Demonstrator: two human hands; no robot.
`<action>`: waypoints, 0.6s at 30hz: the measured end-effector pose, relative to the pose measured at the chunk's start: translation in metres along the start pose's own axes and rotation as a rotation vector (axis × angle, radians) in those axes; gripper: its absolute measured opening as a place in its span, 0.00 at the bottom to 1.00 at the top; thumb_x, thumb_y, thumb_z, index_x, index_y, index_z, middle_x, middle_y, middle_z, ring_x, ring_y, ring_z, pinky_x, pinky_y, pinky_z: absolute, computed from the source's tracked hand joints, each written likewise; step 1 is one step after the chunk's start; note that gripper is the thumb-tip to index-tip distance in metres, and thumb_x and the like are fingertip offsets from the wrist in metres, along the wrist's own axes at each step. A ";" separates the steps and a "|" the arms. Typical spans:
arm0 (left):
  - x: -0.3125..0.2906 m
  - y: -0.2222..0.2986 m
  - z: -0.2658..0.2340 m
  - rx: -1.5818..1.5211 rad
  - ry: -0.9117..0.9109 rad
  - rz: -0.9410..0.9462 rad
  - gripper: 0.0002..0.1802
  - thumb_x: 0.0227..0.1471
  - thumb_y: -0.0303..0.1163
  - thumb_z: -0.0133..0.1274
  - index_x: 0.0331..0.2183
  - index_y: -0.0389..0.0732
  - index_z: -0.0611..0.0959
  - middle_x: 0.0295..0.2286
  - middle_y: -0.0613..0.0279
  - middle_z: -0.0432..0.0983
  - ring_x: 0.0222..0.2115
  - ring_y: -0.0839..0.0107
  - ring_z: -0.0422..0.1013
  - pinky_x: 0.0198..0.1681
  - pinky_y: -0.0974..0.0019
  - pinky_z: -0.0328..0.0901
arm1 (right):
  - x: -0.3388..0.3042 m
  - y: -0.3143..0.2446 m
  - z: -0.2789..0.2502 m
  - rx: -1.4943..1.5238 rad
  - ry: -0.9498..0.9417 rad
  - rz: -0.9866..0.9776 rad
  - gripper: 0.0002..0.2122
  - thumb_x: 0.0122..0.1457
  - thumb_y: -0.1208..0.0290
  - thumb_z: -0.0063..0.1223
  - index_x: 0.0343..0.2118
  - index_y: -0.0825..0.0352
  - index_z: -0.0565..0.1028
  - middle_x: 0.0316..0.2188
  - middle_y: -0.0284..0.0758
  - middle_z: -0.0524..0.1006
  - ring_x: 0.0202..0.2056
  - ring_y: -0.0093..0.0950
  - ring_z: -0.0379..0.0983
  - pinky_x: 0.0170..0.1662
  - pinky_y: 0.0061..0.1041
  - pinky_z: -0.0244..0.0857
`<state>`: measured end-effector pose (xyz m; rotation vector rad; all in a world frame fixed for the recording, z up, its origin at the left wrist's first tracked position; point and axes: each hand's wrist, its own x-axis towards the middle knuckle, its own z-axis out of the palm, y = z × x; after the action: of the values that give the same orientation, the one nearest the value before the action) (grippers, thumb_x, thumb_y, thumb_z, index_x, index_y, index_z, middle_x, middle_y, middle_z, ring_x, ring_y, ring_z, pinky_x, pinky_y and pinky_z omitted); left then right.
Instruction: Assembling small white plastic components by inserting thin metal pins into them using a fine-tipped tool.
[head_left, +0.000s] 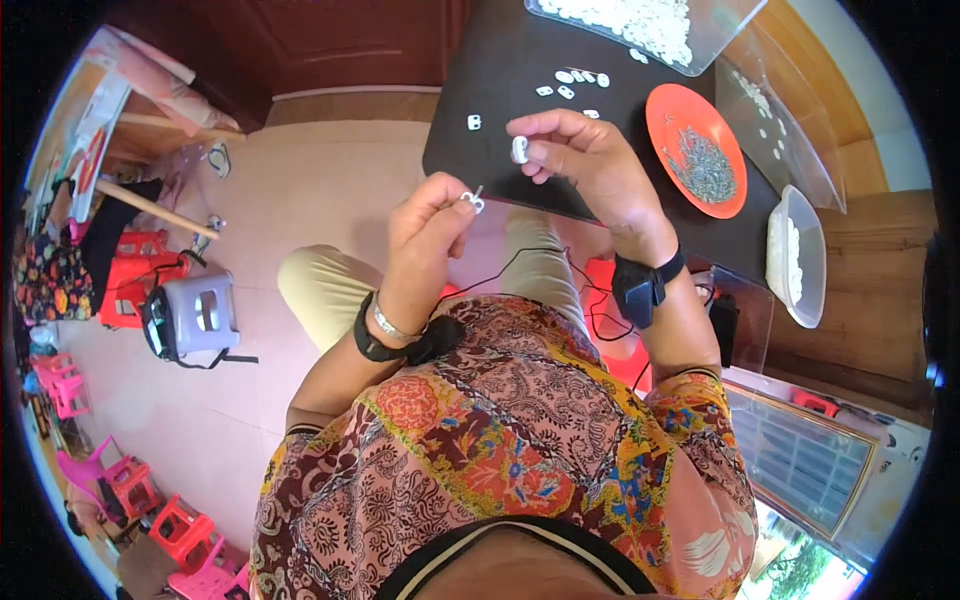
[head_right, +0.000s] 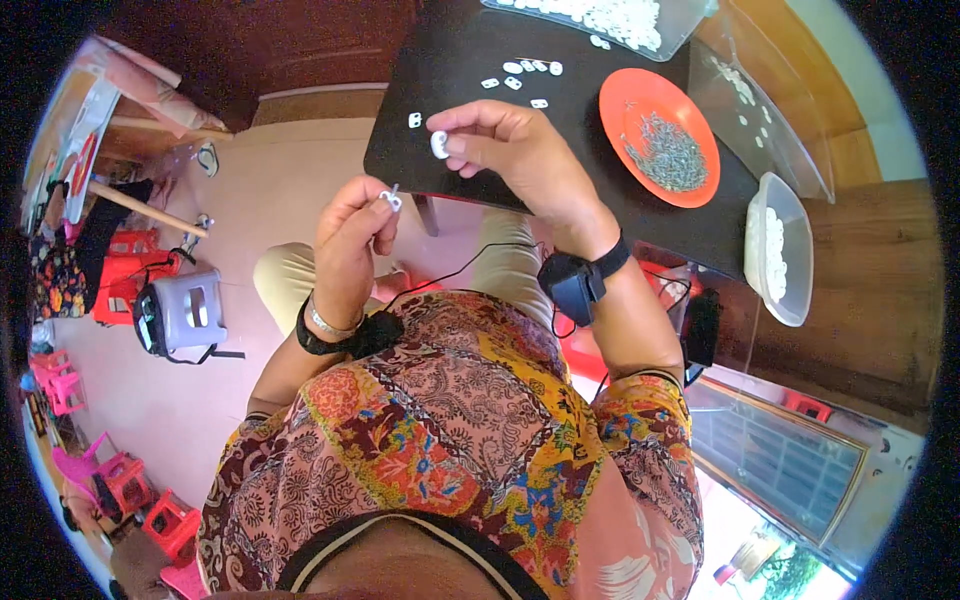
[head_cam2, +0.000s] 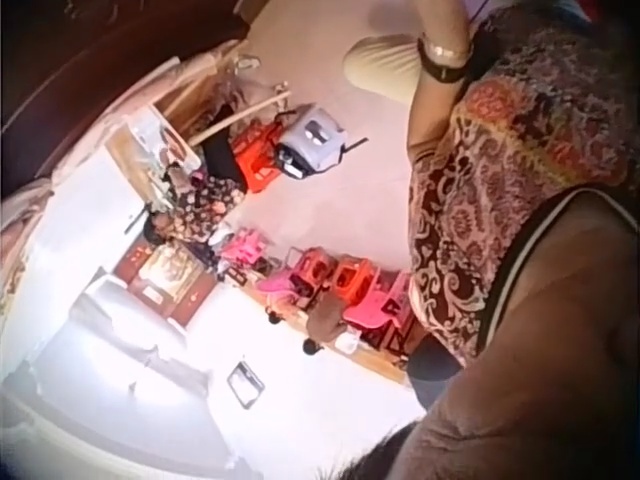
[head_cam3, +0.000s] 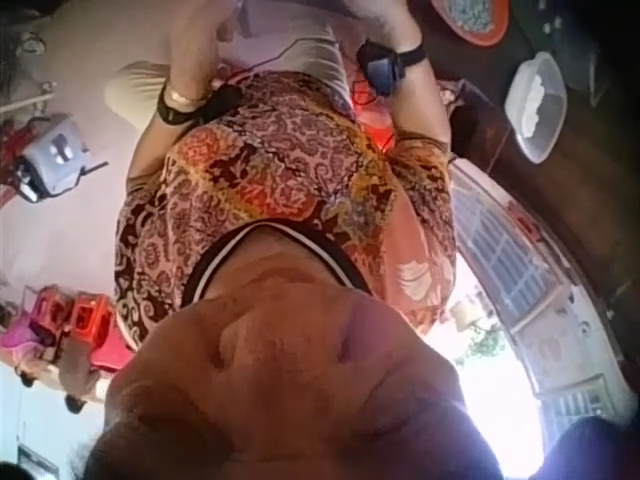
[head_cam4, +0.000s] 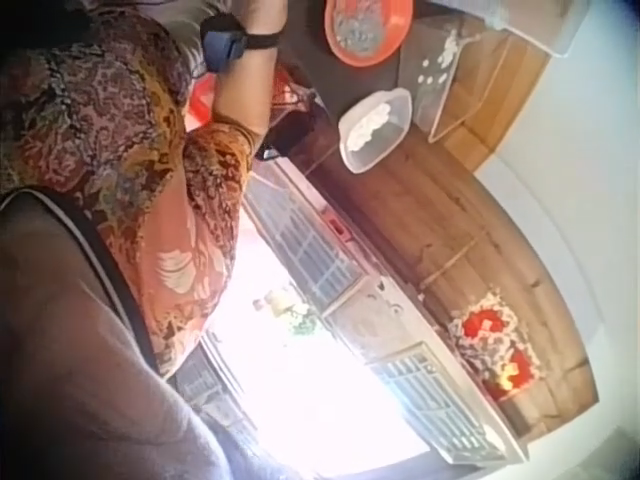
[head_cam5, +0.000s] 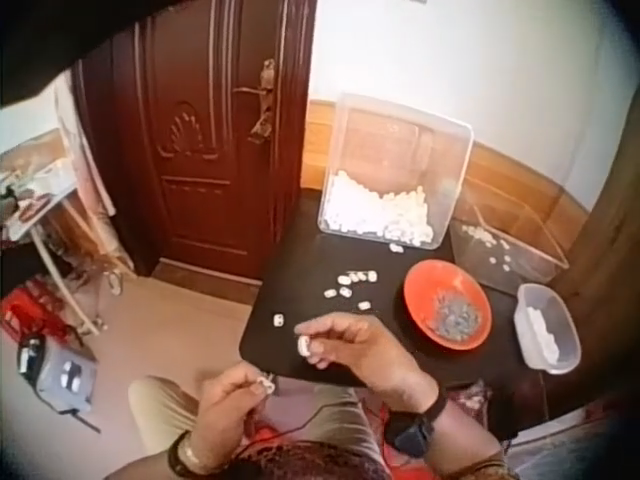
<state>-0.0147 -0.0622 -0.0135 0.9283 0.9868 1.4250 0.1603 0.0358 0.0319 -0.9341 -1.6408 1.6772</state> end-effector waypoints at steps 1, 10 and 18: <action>0.000 0.000 0.000 0.009 0.011 0.000 0.07 0.52 0.28 0.45 0.23 0.40 0.72 0.15 0.75 0.58 0.16 0.86 0.53 0.19 0.78 0.49 | 0.000 0.001 0.005 0.055 0.010 0.020 0.09 0.55 0.76 0.53 0.40 0.69 0.75 0.28 0.29 0.75 0.30 0.16 0.69 0.36 0.16 0.64; -0.003 -0.001 -0.004 0.032 0.008 -0.016 0.07 0.53 0.31 0.44 0.26 0.39 0.71 0.16 0.71 0.62 0.16 0.83 0.55 0.19 0.79 0.50 | -0.003 0.003 0.023 0.054 -0.063 -0.005 0.08 0.53 0.75 0.56 0.37 0.69 0.76 0.27 0.28 0.76 0.28 0.15 0.69 0.35 0.14 0.64; -0.005 -0.002 -0.005 0.084 -0.002 -0.015 0.06 0.53 0.30 0.44 0.25 0.40 0.71 0.15 0.72 0.61 0.16 0.84 0.55 0.19 0.79 0.50 | -0.003 0.007 0.027 -0.035 -0.066 -0.053 0.09 0.54 0.74 0.56 0.37 0.69 0.77 0.27 0.28 0.76 0.28 0.14 0.68 0.35 0.14 0.64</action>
<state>-0.0184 -0.0672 -0.0169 0.9817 1.0569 1.3779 0.1401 0.0179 0.0247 -0.8521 -1.7284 1.6649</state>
